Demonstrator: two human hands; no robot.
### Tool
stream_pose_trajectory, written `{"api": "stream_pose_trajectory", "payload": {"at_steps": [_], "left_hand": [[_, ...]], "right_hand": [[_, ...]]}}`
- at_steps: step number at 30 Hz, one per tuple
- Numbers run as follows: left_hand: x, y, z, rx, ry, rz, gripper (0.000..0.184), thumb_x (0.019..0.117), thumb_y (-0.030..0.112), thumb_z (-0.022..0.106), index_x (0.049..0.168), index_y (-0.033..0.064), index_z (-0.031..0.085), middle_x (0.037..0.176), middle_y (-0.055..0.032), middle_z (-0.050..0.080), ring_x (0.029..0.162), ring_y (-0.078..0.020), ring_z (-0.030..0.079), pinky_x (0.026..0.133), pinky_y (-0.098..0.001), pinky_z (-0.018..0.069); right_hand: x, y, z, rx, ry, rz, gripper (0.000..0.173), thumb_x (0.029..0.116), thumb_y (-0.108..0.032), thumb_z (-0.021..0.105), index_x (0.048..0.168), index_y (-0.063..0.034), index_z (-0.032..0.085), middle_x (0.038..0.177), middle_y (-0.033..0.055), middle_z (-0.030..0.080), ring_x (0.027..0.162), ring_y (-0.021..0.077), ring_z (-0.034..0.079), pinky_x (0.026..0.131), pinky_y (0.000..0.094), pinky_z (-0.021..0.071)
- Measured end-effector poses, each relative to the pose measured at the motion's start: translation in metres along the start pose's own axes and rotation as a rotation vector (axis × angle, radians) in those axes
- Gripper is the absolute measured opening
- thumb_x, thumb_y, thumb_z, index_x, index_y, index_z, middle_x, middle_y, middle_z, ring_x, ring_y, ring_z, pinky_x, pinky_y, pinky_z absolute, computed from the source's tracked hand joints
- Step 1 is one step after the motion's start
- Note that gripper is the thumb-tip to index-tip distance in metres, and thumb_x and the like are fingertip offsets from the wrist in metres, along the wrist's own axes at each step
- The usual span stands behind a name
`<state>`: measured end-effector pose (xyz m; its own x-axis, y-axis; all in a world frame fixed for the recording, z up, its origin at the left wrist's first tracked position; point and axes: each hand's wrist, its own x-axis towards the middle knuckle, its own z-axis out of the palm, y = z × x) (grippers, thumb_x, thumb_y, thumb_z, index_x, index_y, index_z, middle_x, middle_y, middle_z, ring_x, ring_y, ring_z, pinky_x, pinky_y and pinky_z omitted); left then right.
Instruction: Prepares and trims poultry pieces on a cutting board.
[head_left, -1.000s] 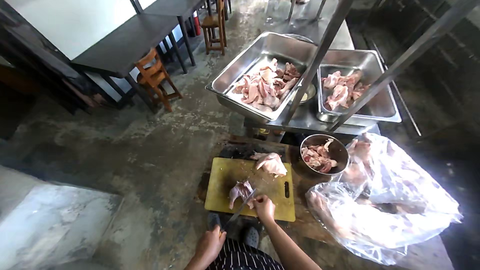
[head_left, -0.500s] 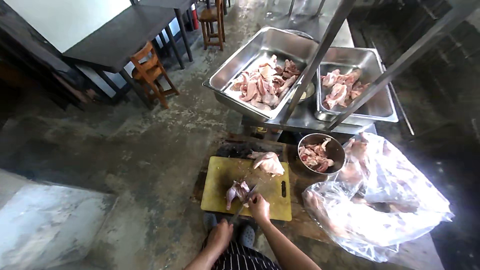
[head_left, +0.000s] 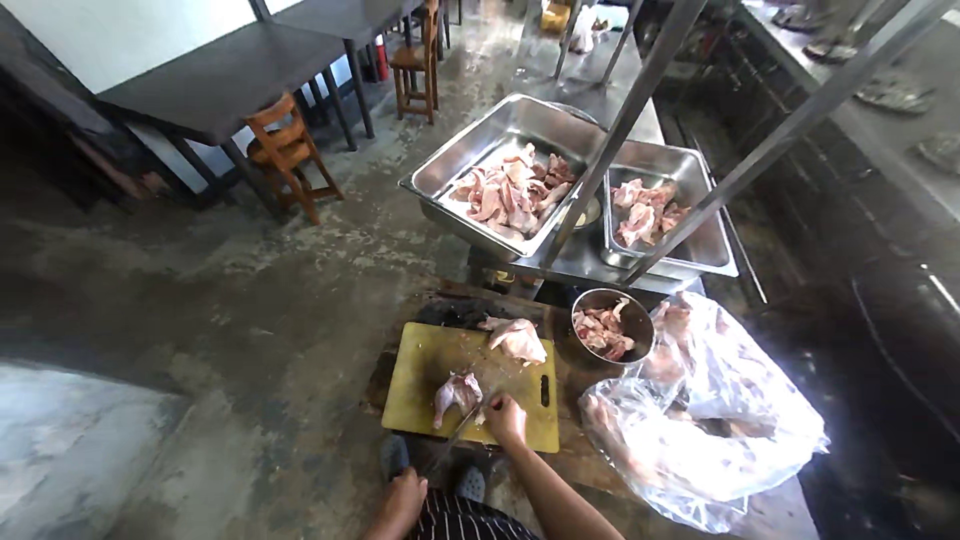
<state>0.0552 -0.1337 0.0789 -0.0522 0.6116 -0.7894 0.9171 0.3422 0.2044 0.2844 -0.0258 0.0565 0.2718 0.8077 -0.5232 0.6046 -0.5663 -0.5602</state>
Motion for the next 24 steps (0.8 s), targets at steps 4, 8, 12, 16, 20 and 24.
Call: {"api": "stream_pose_trajectory", "payload": {"at_steps": [4, 8, 12, 16, 20, 24], "left_hand": [[-0.016, -0.016, -0.009, 0.02, -0.039, -0.03, 0.05, 0.1071, 0.042, 0.045, 0.133, 0.0024, 0.061, 0.122, -0.0215, 0.07, 0.116, -0.0382, 0.069, 0.097, -0.06, 0.0547], [-0.03, -0.022, -0.019, 0.009, -0.064, -0.053, 0.05, 0.1053, 0.044, 0.047, 0.131, 0.0041, 0.063, 0.124, -0.0211, 0.07, 0.117, -0.0391, 0.068, 0.097, -0.0627, 0.0535], [-0.041, -0.02, -0.034, 0.053, -0.052, 0.014, 0.049, 0.1058, 0.044, 0.047, 0.131, 0.0056, 0.065, 0.123, -0.0218, 0.07, 0.116, -0.0403, 0.068, 0.096, -0.0633, 0.0536], [-0.038, -0.03, -0.041, -0.096, 0.039, 0.034, 0.051, 0.1069, 0.047, 0.046, 0.131, 0.005, 0.062, 0.118, -0.0203, 0.071, 0.113, -0.0371, 0.069, 0.096, -0.0599, 0.0543], [-0.015, -0.038, -0.054, -0.159, 0.123, -0.067, 0.049, 0.1079, 0.044, 0.045, 0.134, 0.0056, 0.06, 0.121, -0.0202, 0.07, 0.115, -0.0365, 0.068, 0.098, -0.0599, 0.0533], [-0.019, -0.028, -0.059, -0.016, 0.117, -0.123, 0.045, 0.1061, 0.041, 0.048, 0.133, 0.0085, 0.064, 0.125, -0.018, 0.07, 0.119, -0.0365, 0.067, 0.099, -0.0597, 0.0532]], "right_hand": [[0.004, 0.002, 0.003, -0.047, 0.008, -0.005, 0.022, 0.0903, -0.026, 0.074, 0.106, -0.0111, 0.072, 0.101, 0.0097, 0.075, 0.095, 0.0277, 0.072, 0.087, 0.0528, 0.0569], [0.007, 0.009, -0.016, 0.0, 0.105, 0.002, 0.023, 0.0898, -0.025, 0.076, 0.106, -0.0092, 0.073, 0.104, 0.0124, 0.075, 0.099, 0.0307, 0.071, 0.089, 0.0553, 0.0555], [-0.001, 0.01, -0.098, 0.19, 0.317, -0.032, 0.024, 0.0938, -0.022, 0.072, 0.111, -0.0046, 0.072, 0.103, 0.0157, 0.073, 0.096, 0.0324, 0.07, 0.088, 0.0566, 0.0558], [0.024, 0.015, -0.192, 0.538, 0.578, -0.095, 0.026, 0.0931, -0.008, 0.072, 0.115, 0.0047, 0.066, 0.104, 0.0223, 0.069, 0.09, 0.032, 0.069, 0.083, 0.0535, 0.0577], [0.067, 0.04, -0.236, 0.561, 0.627, -0.03, 0.035, 0.0949, -0.012, 0.068, 0.128, -0.0011, 0.064, 0.115, 0.0221, 0.068, 0.097, 0.0327, 0.068, 0.086, 0.0547, 0.0562], [0.039, 0.036, -0.192, 0.34, 0.492, 0.015, 0.036, 0.1016, -0.026, 0.064, 0.128, -0.0015, 0.064, 0.115, 0.0236, 0.069, 0.104, 0.0383, 0.069, 0.092, 0.0608, 0.0539]]}}
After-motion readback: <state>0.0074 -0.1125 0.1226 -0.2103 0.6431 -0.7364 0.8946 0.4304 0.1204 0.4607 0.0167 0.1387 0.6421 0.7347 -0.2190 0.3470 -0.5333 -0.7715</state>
